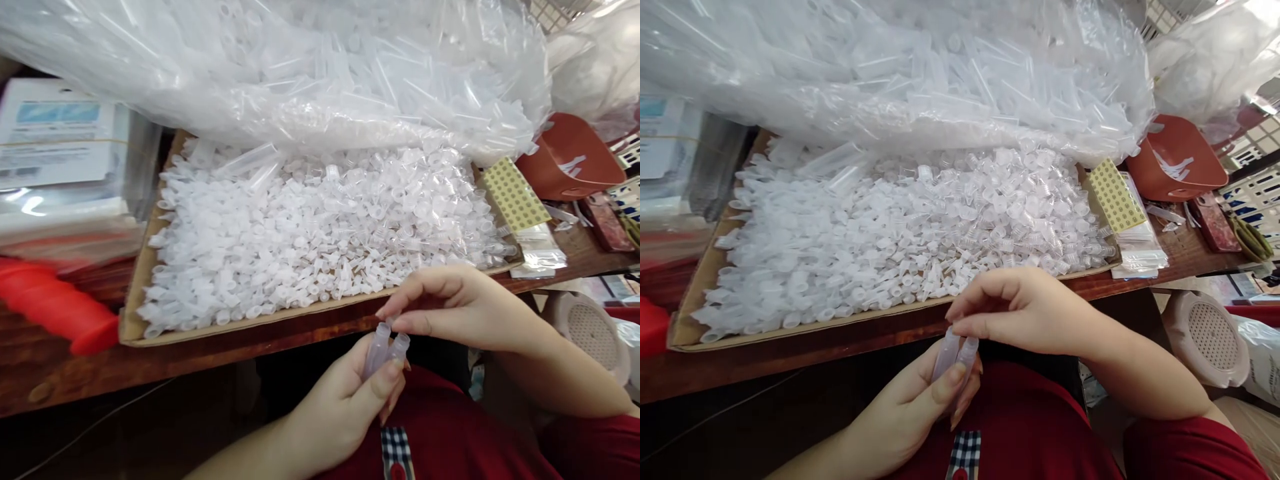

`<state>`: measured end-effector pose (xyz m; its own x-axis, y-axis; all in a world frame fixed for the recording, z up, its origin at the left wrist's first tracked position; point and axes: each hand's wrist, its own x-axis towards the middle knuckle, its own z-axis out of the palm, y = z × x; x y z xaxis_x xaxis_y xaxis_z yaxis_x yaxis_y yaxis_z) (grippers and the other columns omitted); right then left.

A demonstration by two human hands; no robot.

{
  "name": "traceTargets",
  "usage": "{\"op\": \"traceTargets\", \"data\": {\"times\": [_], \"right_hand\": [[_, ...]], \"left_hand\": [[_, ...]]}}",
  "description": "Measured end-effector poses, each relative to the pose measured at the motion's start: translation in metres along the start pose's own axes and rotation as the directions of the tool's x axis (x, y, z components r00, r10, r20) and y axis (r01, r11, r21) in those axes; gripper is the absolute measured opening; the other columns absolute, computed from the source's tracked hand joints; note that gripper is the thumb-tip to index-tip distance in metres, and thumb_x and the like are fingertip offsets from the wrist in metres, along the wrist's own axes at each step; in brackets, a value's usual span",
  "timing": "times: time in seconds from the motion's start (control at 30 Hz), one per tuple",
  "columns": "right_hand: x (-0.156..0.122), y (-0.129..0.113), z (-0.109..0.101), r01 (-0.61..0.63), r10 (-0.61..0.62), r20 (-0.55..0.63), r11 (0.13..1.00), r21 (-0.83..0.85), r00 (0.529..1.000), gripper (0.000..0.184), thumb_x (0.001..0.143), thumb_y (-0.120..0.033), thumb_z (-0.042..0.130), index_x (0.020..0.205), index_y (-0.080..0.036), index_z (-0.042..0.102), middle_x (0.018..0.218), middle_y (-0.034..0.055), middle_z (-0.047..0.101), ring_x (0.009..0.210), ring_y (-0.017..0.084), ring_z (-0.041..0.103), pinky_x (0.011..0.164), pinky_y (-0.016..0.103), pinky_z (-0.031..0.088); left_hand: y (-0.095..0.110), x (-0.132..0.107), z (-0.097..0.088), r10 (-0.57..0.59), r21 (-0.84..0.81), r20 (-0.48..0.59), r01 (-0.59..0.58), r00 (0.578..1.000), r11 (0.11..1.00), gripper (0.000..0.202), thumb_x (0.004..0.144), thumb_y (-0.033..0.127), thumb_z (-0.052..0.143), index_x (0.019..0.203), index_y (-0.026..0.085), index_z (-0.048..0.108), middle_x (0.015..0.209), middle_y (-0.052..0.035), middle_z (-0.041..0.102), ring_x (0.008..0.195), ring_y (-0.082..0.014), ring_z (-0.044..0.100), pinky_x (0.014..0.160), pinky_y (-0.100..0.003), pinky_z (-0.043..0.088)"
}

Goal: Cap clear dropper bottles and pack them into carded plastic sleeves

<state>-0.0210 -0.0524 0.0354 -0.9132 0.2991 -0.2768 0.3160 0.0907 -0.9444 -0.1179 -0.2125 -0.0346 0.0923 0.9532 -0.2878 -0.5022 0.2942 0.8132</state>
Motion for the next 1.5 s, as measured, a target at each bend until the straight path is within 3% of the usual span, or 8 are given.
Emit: {"op": "traceTargets", "data": {"times": [0.27, 0.83, 1.1, 1.2, 1.27, 1.33, 1.43, 1.5], "right_hand": [[-0.014, 0.018, 0.002, -0.040, 0.062, -0.080, 0.967, 0.251, 0.995, 0.015, 0.079, -0.029, 0.072, 0.083, -0.015, 0.070, 0.081, 0.0027, 0.072, 0.074, 0.012, 0.068, 0.069, 0.022, 0.054], [-0.023, 0.037, 0.017, 0.153, -0.129, -0.136, 0.970, 0.188, 0.982, 0.012, 0.083, -0.022, 0.069, 0.075, -0.015, 0.064, 0.075, -0.0013, 0.059, 0.069, 0.008, 0.056, 0.064, 0.019, 0.046], [-0.016, 0.035, 0.017, 0.033, -0.013, -0.083, 0.968, 0.250, 0.996, 0.018, 0.083, -0.033, 0.068, 0.080, -0.015, 0.065, 0.078, 0.0014, 0.065, 0.070, 0.010, 0.062, 0.063, 0.021, 0.050], [-0.005, 0.021, 0.010, 0.077, -0.078, -0.141, 0.997, -0.012, 0.987, 0.018, 0.091, -0.032, 0.057, 0.095, -0.018, 0.067, 0.086, 0.0032, 0.068, 0.077, 0.013, 0.064, 0.069, 0.024, 0.051], [0.006, 0.008, 0.006, 0.148, -0.226, -0.173, 0.916, -0.373, 0.959, 0.018, 0.094, -0.024, 0.050, 0.101, -0.019, 0.066, 0.090, 0.0043, 0.068, 0.083, 0.015, 0.064, 0.074, 0.026, 0.050], [0.020, -0.005, 0.003, 0.208, -0.318, -0.028, 0.682, -0.701, 0.948, 0.022, 0.092, -0.013, 0.047, 0.102, -0.019, 0.065, 0.094, 0.0058, 0.067, 0.086, 0.017, 0.062, 0.074, 0.028, 0.048], [0.043, -0.022, 0.002, 0.356, -0.201, 0.305, 0.308, -0.882, 0.931, 0.025, 0.087, -0.006, 0.049, 0.104, -0.018, 0.064, 0.103, 0.0087, 0.063, 0.084, 0.019, 0.060, 0.066, 0.027, 0.043], [0.059, -0.027, 0.002, 0.420, -0.112, 0.406, 0.178, -0.890, 0.907, 0.025, 0.085, -0.005, 0.053, 0.102, -0.018, 0.064, 0.103, 0.0093, 0.061, 0.081, 0.018, 0.059, 0.061, 0.026, 0.039]], "left_hand": [[0.000, 0.002, 0.003, -0.046, 0.256, -0.034, 0.053, 0.998, 0.965, 0.037, 0.091, 0.055, 0.044, 0.090, 0.020, 0.051, 0.059, 0.0061, 0.043, 0.052, -0.0113, 0.036, 0.053, -0.026, 0.030], [0.001, -0.005, 0.005, -0.025, 0.332, -0.044, 0.039, 0.999, 0.943, 0.037, 0.089, 0.055, 0.048, 0.077, 0.020, 0.051, 0.062, 0.0046, 0.043, 0.055, -0.0117, 0.035, 0.055, -0.026, 0.032], [0.005, 0.000, 0.003, -0.041, 0.144, -0.038, 0.046, 0.998, 0.989, 0.040, 0.088, 0.056, 0.048, 0.073, 0.020, 0.048, 0.054, 0.0063, 0.043, 0.047, -0.0086, 0.031, 0.047, -0.025, 0.026], [0.007, -0.002, 0.001, -0.037, 0.009, -0.036, 0.038, 0.999, 0.999, 0.038, 0.089, 0.055, 0.049, 0.076, 0.019, 0.049, 0.052, 0.0058, 0.047, 0.045, -0.0075, 0.035, 0.045, -0.022, 0.026], [0.007, -0.005, -0.001, -0.044, -0.075, -0.045, 0.040, 0.998, 0.996, 0.037, 0.088, 0.055, 0.052, 0.080, 0.019, 0.051, 0.054, 0.0050, 0.051, 0.044, -0.0071, 0.041, 0.043, -0.020, 0.028], [0.006, -0.009, -0.004, -0.052, -0.159, -0.060, 0.042, 0.997, 0.986, 0.036, 0.087, 0.054, 0.054, 0.085, 0.018, 0.053, 0.056, 0.0046, 0.054, 0.044, -0.0074, 0.047, 0.043, -0.019, 0.034], [0.003, -0.013, -0.007, -0.045, -0.298, -0.073, 0.022, 0.996, 0.954, 0.033, 0.086, 0.051, 0.059, 0.092, 0.018, 0.056, 0.058, 0.0046, 0.058, 0.043, -0.0077, 0.052, 0.044, -0.019, 0.043], [0.001, -0.014, -0.009, -0.033, -0.382, -0.058, 0.008, 0.998, 0.924, 0.029, 0.086, 0.046, 0.061, 0.093, 0.018, 0.058, 0.060, 0.0040, 0.060, 0.043, -0.0081, 0.056, 0.044, -0.019, 0.046]]}}
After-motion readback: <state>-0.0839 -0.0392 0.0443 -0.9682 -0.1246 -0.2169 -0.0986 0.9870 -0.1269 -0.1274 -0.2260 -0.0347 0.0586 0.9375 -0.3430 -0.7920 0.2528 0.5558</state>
